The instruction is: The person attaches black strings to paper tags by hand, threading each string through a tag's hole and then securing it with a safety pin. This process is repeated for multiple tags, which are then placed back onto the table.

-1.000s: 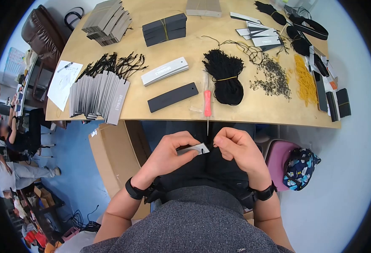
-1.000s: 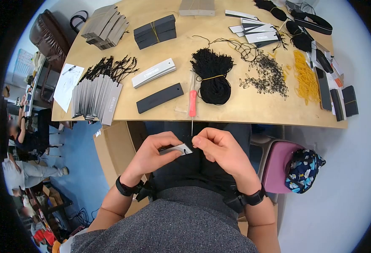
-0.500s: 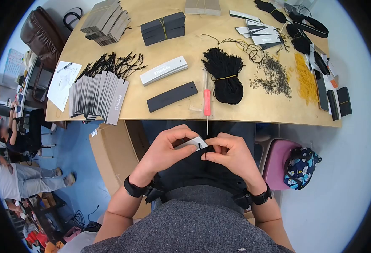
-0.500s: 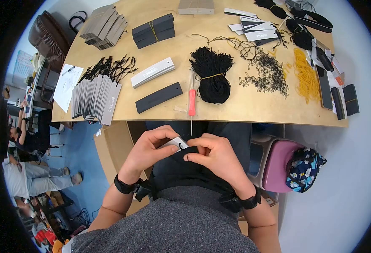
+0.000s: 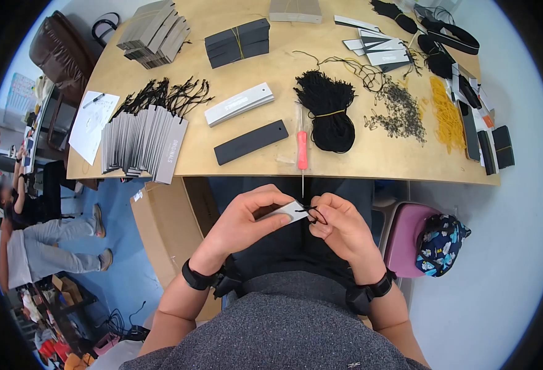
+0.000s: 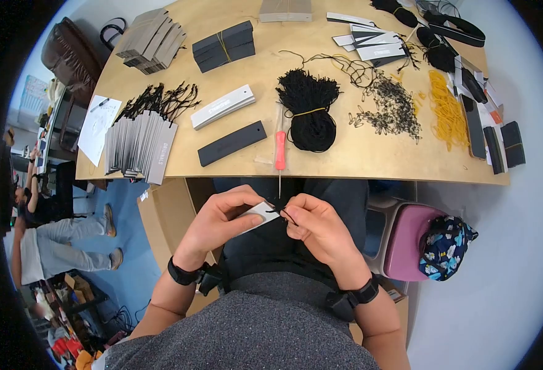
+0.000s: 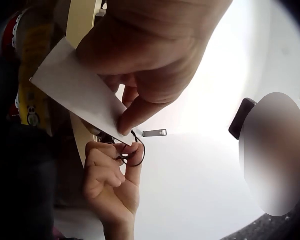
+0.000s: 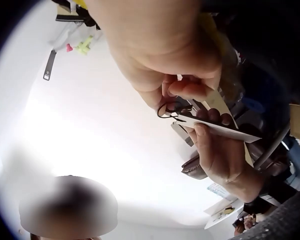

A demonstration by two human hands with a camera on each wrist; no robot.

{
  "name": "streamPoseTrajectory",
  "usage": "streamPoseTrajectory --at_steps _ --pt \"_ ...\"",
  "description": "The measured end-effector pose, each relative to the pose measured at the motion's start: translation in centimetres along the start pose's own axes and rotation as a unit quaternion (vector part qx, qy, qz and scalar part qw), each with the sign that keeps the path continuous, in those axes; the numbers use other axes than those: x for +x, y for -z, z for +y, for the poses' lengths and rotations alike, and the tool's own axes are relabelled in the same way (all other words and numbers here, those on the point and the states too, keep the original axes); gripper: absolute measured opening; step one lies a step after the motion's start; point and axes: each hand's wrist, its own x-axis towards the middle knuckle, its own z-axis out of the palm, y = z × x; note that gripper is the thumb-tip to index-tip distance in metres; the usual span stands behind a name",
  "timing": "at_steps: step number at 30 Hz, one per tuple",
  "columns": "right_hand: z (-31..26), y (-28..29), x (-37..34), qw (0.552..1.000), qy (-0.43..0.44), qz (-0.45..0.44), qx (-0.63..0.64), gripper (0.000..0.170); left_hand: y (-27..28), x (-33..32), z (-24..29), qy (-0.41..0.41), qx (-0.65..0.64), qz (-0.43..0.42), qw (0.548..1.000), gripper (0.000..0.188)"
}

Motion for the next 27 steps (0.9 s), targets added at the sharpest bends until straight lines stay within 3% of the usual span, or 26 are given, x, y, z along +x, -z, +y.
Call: streamPoseTrajectory --at_steps 3,6,8,9,10,11,12,16,17,20,22,24,27 --pt "-0.5 0.4 0.0 0.997 0.014 0.0 0.079 0.008 -0.3 0.1 0.2 -0.014 -0.012 -0.008 1.0 0.026" --pt "-1.7 0.6 -0.2 0.995 0.038 -0.02 0.086 0.009 -0.5 -0.1 1.0 0.024 -0.049 0.011 0.998 0.026" --pt "-2.0 0.8 -0.5 0.996 0.04 -0.035 0.072 0.009 -0.6 -0.2 1.1 0.003 -0.071 0.005 0.997 0.029" --pt "-2.3 0.8 -0.7 0.999 0.05 -0.016 -0.009 0.009 -0.4 -0.2 1.4 0.003 -0.071 0.005 0.997 0.029" --pt "-2.6 0.7 -0.9 0.994 0.059 0.002 -0.091 0.009 0.1 -0.1 1.9 -0.047 0.072 -0.009 0.996 0.032" --pt "-2.8 0.4 -1.0 0.994 0.059 0.001 -0.091 0.009 0.4 -0.1 2.2 -0.095 0.213 -0.023 0.972 0.036" --pt "-3.1 0.1 -1.2 0.989 0.078 -0.019 -0.126 0.009 0.5 -0.2 2.1 -0.095 0.213 -0.023 0.972 0.036" --pt "-2.4 -0.9 -1.1 0.977 0.082 -0.035 -0.192 0.011 0.4 -0.3 1.8 -0.108 0.087 -0.083 0.987 0.04" --pt "-2.2 -1.0 -0.9 0.958 0.095 -0.033 -0.267 0.013 0.3 -0.3 1.8 -0.098 0.026 -0.11 0.989 0.04" --pt "-2.0 -0.7 -0.7 0.969 0.128 0.009 -0.213 0.012 -0.1 -0.6 2.0 -0.052 -0.058 -0.088 0.993 0.038" --pt "-2.5 -0.7 -0.7 0.964 0.154 0.018 -0.216 0.011 0.3 -1.0 1.6 -0.028 -0.08 -0.093 0.992 0.038" --pt "-2.9 -0.9 -0.8 0.929 0.194 0.039 -0.313 0.011 0.4 -1.0 1.5 -0.003 -0.104 -0.098 0.99 0.039" --pt "-3.4 -1.1 -1.3 0.954 0.151 0.013 -0.257 0.011 0.4 -0.7 1.5 -0.011 -0.083 -0.094 0.992 0.039"
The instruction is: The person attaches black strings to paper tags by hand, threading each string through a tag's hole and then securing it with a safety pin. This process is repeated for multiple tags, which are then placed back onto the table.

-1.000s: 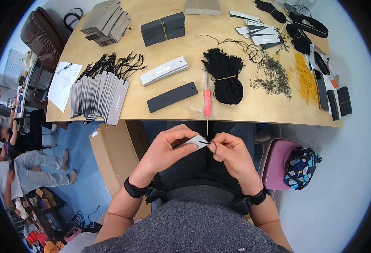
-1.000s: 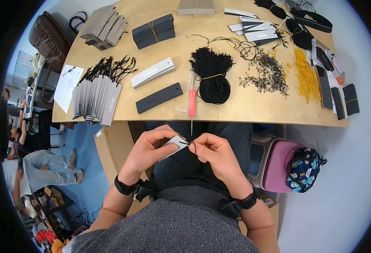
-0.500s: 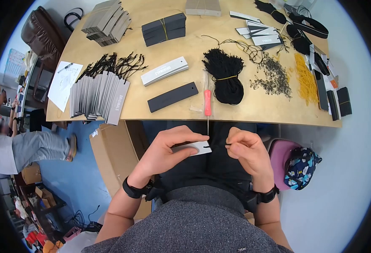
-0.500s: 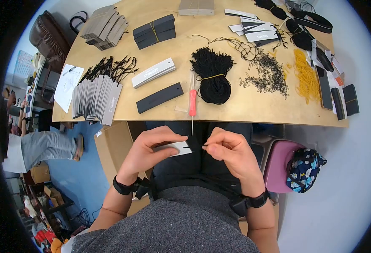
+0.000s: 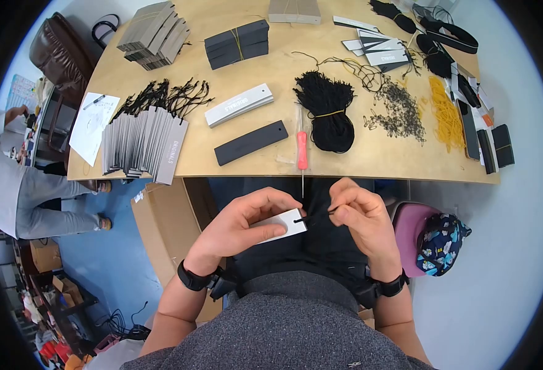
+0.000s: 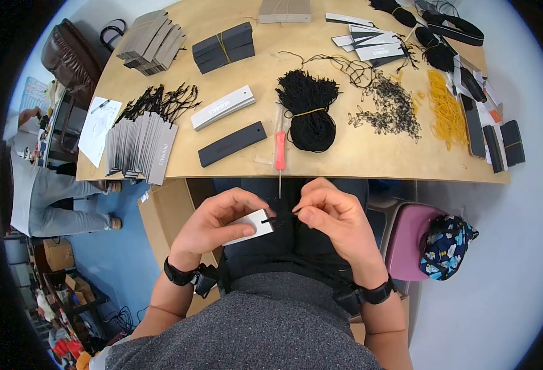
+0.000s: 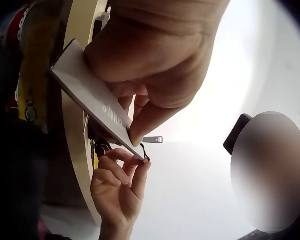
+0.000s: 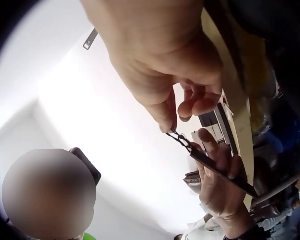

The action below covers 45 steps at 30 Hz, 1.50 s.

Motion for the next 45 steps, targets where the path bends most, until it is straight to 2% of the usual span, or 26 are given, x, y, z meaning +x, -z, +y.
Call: streamPoseTrajectory --at_steps 1,2,3,4,11,13,15,17,20,26,30,31,32,33,35,36,38,39,41,45 --pt "-0.3 -0.1 -0.1 0.998 -0.027 -0.02 0.055 0.012 -0.2 0.2 0.1 -0.019 -0.005 0.002 1.0 0.038" --pt "-0.4 -0.3 -0.1 0.998 -0.027 -0.02 0.055 0.012 -0.3 0.3 0.1 -0.038 -0.01 0.005 0.999 0.037" --pt "-0.4 -0.5 -0.1 1.0 -0.005 -0.013 -0.022 0.012 -0.2 0.2 0.1 -0.038 -0.01 0.004 0.999 0.037" --pt "-0.4 -0.7 -0.1 0.995 0.015 -0.004 -0.1 0.012 0.0 0.1 0.0 -0.02 -0.028 -0.01 0.999 0.037" --pt "1.2 -0.3 0.0 0.994 0.044 -0.021 -0.094 0.013 -0.2 0.1 -0.3 0.042 -0.079 -0.035 0.995 0.04" --pt "1.0 -0.5 0.2 0.996 0.059 0.051 -0.051 0.012 -0.2 0.0 -0.2 0.047 -0.068 -0.032 0.996 0.039" --pt "0.5 -0.8 0.3 0.991 0.079 0.065 -0.088 0.01 -0.2 0.1 -0.3 0.05 -0.056 -0.027 0.997 0.039" --pt "0.2 -0.6 0.1 0.994 0.038 0.047 -0.093 0.011 -0.6 0.4 -0.5 -0.008 -0.075 0.013 0.997 0.038" --pt "0.4 -0.9 0.0 0.991 0.046 0.034 -0.123 0.013 -0.7 0.8 -0.5 -0.037 -0.054 0.035 0.997 0.038" --pt "0.4 -2.1 -0.2 0.996 -0.039 0.063 -0.04 0.013 -0.5 0.6 -0.7 0.032 -0.078 0.038 0.996 0.038" --pt "0.4 -2.0 0.1 0.99 -0.025 0.077 -0.115 0.013 -0.6 0.5 -0.7 0.031 -0.091 0.025 0.995 0.038" --pt "0.8 -1.7 0.3 0.971 0.067 0.086 -0.215 0.014 -0.5 0.4 -0.8 0.03 -0.096 0.015 0.995 0.038" --pt "1.0 -1.6 0.5 0.933 0.157 0.094 -0.31 0.015 -0.4 0.3 -0.8 0.03 -0.1 0.005 0.994 0.038" --pt "0.9 -1.5 0.6 0.933 0.157 0.093 -0.31 0.015 -0.3 0.3 -0.7 0.03 -0.1 0.006 0.994 0.038" --pt "0.7 -1.3 0.6 0.912 0.21 0.108 -0.336 0.014 -0.2 0.2 -0.7 0.045 -0.107 0.019 0.993 0.04" --pt "0.5 -1.3 0.3 0.912 0.21 0.108 -0.336 0.014 -0.3 0.3 -0.8 0.046 -0.107 0.019 0.993 0.04" --pt "0.0 -1.4 -0.4 0.967 0.089 0.106 -0.213 0.011 -0.7 0.5 -1.3 0.011 -0.118 0.058 0.991 0.04" --pt "-0.1 -1.5 -0.4 0.967 0.089 0.106 -0.213 0.011 -0.7 0.5 -1.3 0.012 -0.118 0.057 0.991 0.04" --pt "-0.1 -1.8 -0.5 0.985 0.027 0.096 -0.139 0.01 -0.7 0.6 -1.3 0.002 -0.097 0.058 0.994 0.039" --pt "0.0 -2.1 -0.5 0.988 0.003 0.103 -0.111 0.009 -0.6 0.5 -1.3 0.02 -0.124 0.037 0.991 0.038"
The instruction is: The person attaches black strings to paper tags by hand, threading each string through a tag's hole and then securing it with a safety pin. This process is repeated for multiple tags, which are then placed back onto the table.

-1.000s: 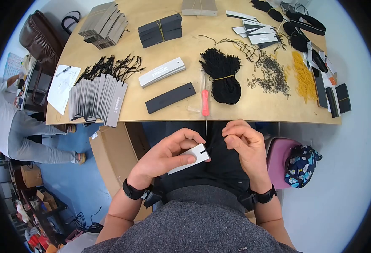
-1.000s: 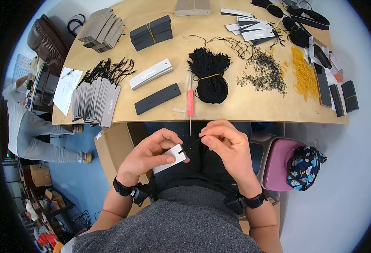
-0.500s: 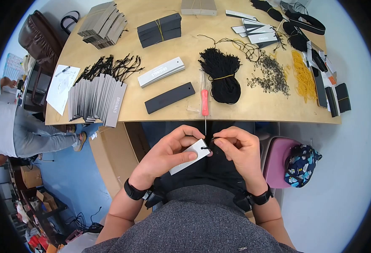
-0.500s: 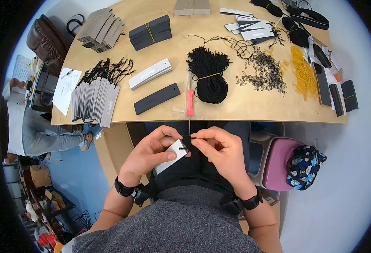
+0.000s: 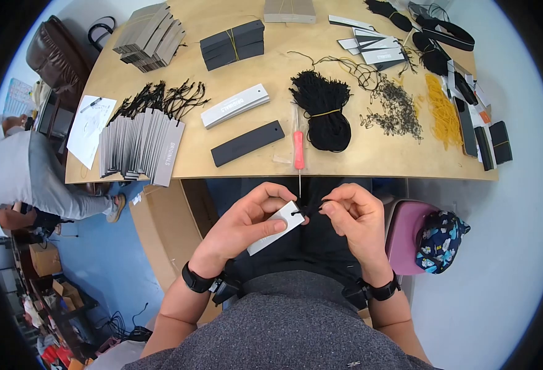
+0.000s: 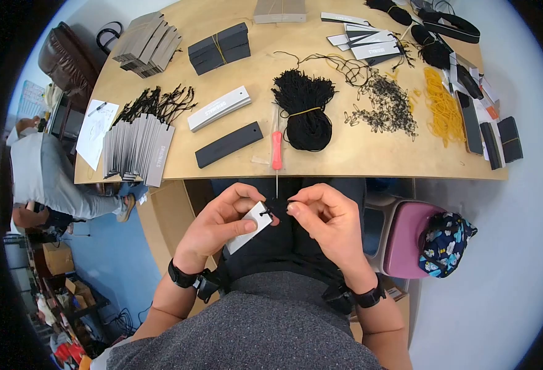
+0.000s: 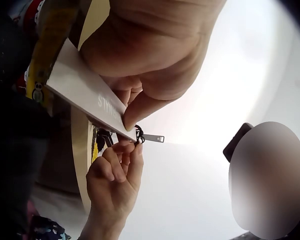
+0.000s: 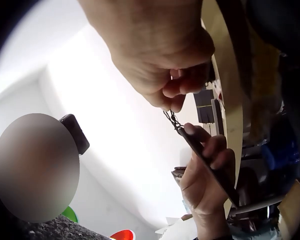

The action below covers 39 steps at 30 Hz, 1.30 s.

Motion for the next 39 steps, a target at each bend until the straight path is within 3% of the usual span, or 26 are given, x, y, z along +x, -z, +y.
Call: streamPoseTrajectory --at_steps 3,6,8,10,12,14,18,20,22,25,26,29,30,32,33,35,36,38,39 --pt "0.0 0.7 0.3 0.997 0.059 0.015 -0.046 0.008 -0.3 -0.2 0.3 0.007 0.007 0.013 1.0 0.037" --pt "-0.9 1.5 0.6 0.988 0.117 0.014 -0.101 0.004 -0.1 -0.6 0.6 -0.037 0.037 0.049 0.997 0.036" --pt "-1.4 2.4 0.5 0.998 -0.016 -0.054 0.041 0.008 0.5 -1.0 1.1 -0.033 0.094 0.027 0.995 0.034" --pt "-1.5 3.0 0.7 0.995 -0.038 -0.074 0.063 0.015 0.8 -1.0 1.7 -0.035 0.138 -0.001 0.99 0.035" --pt "-1.7 3.7 0.8 0.981 -0.116 -0.104 0.118 0.015 0.7 -0.9 2.3 -0.036 0.182 -0.028 0.982 0.036" --pt "-1.4 4.1 0.5 0.974 -0.128 -0.124 0.143 0.015 0.3 -0.9 2.8 -0.101 0.355 -0.004 0.929 0.035" --pt "-0.7 4.7 0.3 0.964 -0.163 -0.163 0.129 0.017 -0.5 -2.0 4.2 -0.06 0.305 0.06 0.949 0.039" --pt "-0.2 5.0 0.6 0.962 -0.185 -0.169 0.113 0.017 -0.6 -2.9 5.3 0.009 0.285 -0.025 0.958 0.04" --pt "-0.2 4.2 0.8 0.957 -0.204 -0.182 0.097 0.022 0.4 -2.8 5.9 -0.008 0.333 -0.053 0.941 0.043" --pt "-0.6 2.6 0.9 0.972 -0.119 -0.186 0.082 0.044 0.8 -1.9 7.7 -0.064 0.301 0.159 0.938 0.049" --pt "-0.7 2.4 0.9 0.971 -0.119 -0.19 0.082 0.044 1.5 -1.5 8.8 -0.065 0.315 0.207 0.924 0.05" --pt "-0.8 2.1 0.9 0.973 -0.099 -0.195 0.069 0.039 4.5 0.2 10.9 -0.226 0.43 0.319 0.814 0.052" --pt "-0.9 2.3 0.7 0.97 -0.11 -0.21 0.051 0.037 5.4 0.3 11.4 -0.228 0.432 0.318 0.813 0.052" --pt "-0.9 2.4 0.5 0.967 -0.119 -0.222 0.033 0.035 8.3 0.3 11.1 -0.249 0.547 0.375 0.706 0.052" --pt "-0.9 2.4 0.5 0.969 -0.126 -0.21 0.022 0.032 9.5 0.2 10.6 -0.25 0.549 0.372 0.706 0.052" --pt "-0.9 2.3 0.6 0.972 -0.133 -0.194 0.011 0.03 11.5 -0.1 8.7 -0.169 0.661 0.399 0.612 0.054" --pt "-1.0 2.2 0.8 0.98 -0.119 -0.162 -0.008 0.026 12.4 0.1 7.6 -0.169 0.661 0.396 0.615 0.054" --pt "-1.1 2.0 1.3 0.985 -0.109 -0.126 -0.031 0.022 13.3 0.5 5.5 -0.162 0.749 0.422 0.484 0.057" --pt "-1.0 2.0 1.9 0.987 0.002 -0.069 -0.145 0.017 13.1 0.8 5.2 -0.162 0.729 0.438 0.5 0.058"
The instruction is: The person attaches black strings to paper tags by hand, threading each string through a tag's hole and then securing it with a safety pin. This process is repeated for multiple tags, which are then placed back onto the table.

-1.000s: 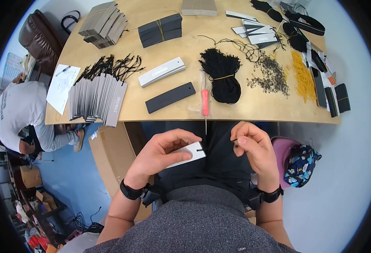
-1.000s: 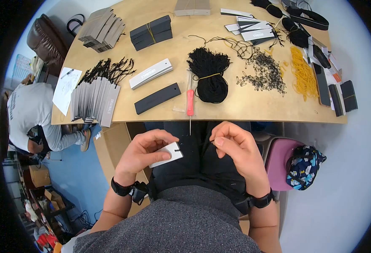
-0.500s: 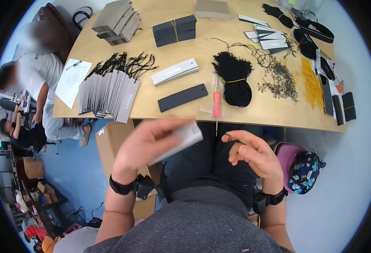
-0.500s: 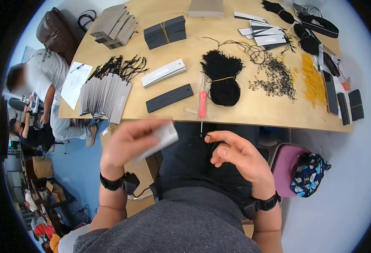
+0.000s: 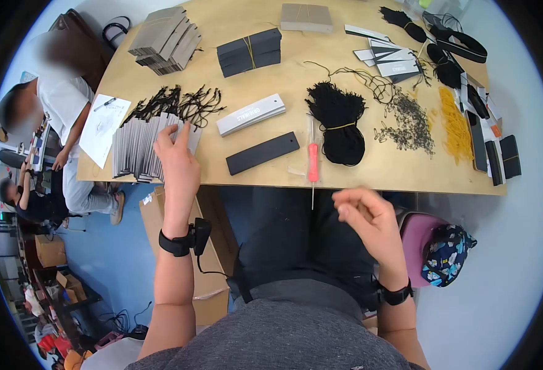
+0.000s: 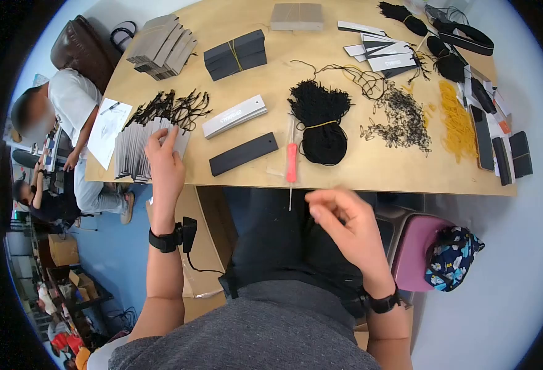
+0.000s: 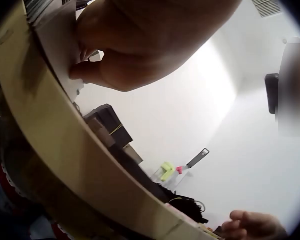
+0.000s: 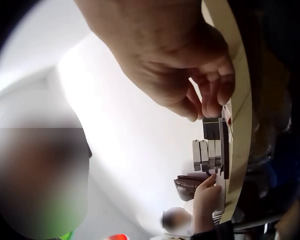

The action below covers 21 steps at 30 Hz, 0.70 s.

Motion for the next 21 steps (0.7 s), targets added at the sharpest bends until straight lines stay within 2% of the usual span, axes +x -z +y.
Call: streamPoseTrajectory --at_steps 1,2,3,4,5,6,7,10,12,13,14,15,17,18,20,21 --pt "-0.1 -0.1 0.7 0.986 0.095 0.072 -0.121 0.014 -0.1 0.0 0.4 0.001 -0.004 -0.002 1.0 0.058" --pt "-0.3 -0.6 1.5 0.954 0.175 0.15 -0.189 0.012 0.0 0.0 0.8 0.013 0.012 0.01 1.0 0.056" --pt "-0.3 -0.5 2.1 0.954 0.174 0.151 -0.192 0.012 0.1 -0.1 1.3 0.025 0.03 0.022 0.999 0.055" --pt "-0.1 -0.5 2.8 0.927 0.203 0.191 -0.252 0.013 0.4 -0.2 1.8 0.025 0.027 0.022 0.999 0.055" --pt "0.1 -0.4 3.3 0.893 0.231 0.231 -0.309 0.014 0.9 -0.4 2.5 0.015 0.042 0.059 0.997 0.055" --pt "0.2 -0.4 3.8 0.886 0.227 0.246 -0.319 0.015 1.4 -0.7 3.3 0.004 0.056 0.095 0.994 0.055" --pt "0.2 -0.3 4.3 0.886 0.225 0.247 -0.321 0.015 2.1 -1.2 4.4 0.004 0.054 0.094 0.994 0.055" --pt "0.7 -0.1 5.2 0.863 0.252 0.232 -0.371 0.017 3.6 -2.7 8.2 -0.058 -0.114 0.06 0.99 0.045" --pt "1.0 -0.2 5.5 0.827 0.278 0.23 -0.43 0.02 4.2 -3.7 10.4 -0.057 -0.302 -0.041 0.951 0.038" --pt "0.7 -0.4 5.3 0.827 0.28 0.228 -0.43 0.02 3.4 -4.4 11.1 -0.041 -0.405 -0.074 0.91 0.031" --pt "0.0 -0.8 4.7 0.828 0.29 0.217 -0.429 0.02 3.7 -5.0 11.9 0.027 -0.488 -0.201 0.849 0.028" --pt "-0.5 -1.2 3.9 0.828 0.298 0.206 -0.427 0.021 4.1 -5.3 13.2 0.115 -0.592 -0.3 0.739 0.028" --pt "-1.1 -2.2 2.6 0.817 0.33 0.181 -0.438 0.02 3.0 -5.0 14.2 0.19 -0.676 -0.407 0.584 0.039" --pt "-1.4 -2.5 1.9 0.803 0.361 0.159 -0.447 0.019 2.3 -4.9 14.6 0.189 -0.677 -0.407 0.583 0.039" --pt "-1.8 -3.1 0.5 0.8 0.371 0.129 -0.453 0.019 1.0 -4.6 15.1 0.281 -0.726 -0.445 0.443 0.049" --pt "-1.8 -3.3 -0.1 0.798 0.381 0.098 -0.457 0.019 0.8 -4.2 15.2 0.28 -0.725 -0.447 0.442 0.049"
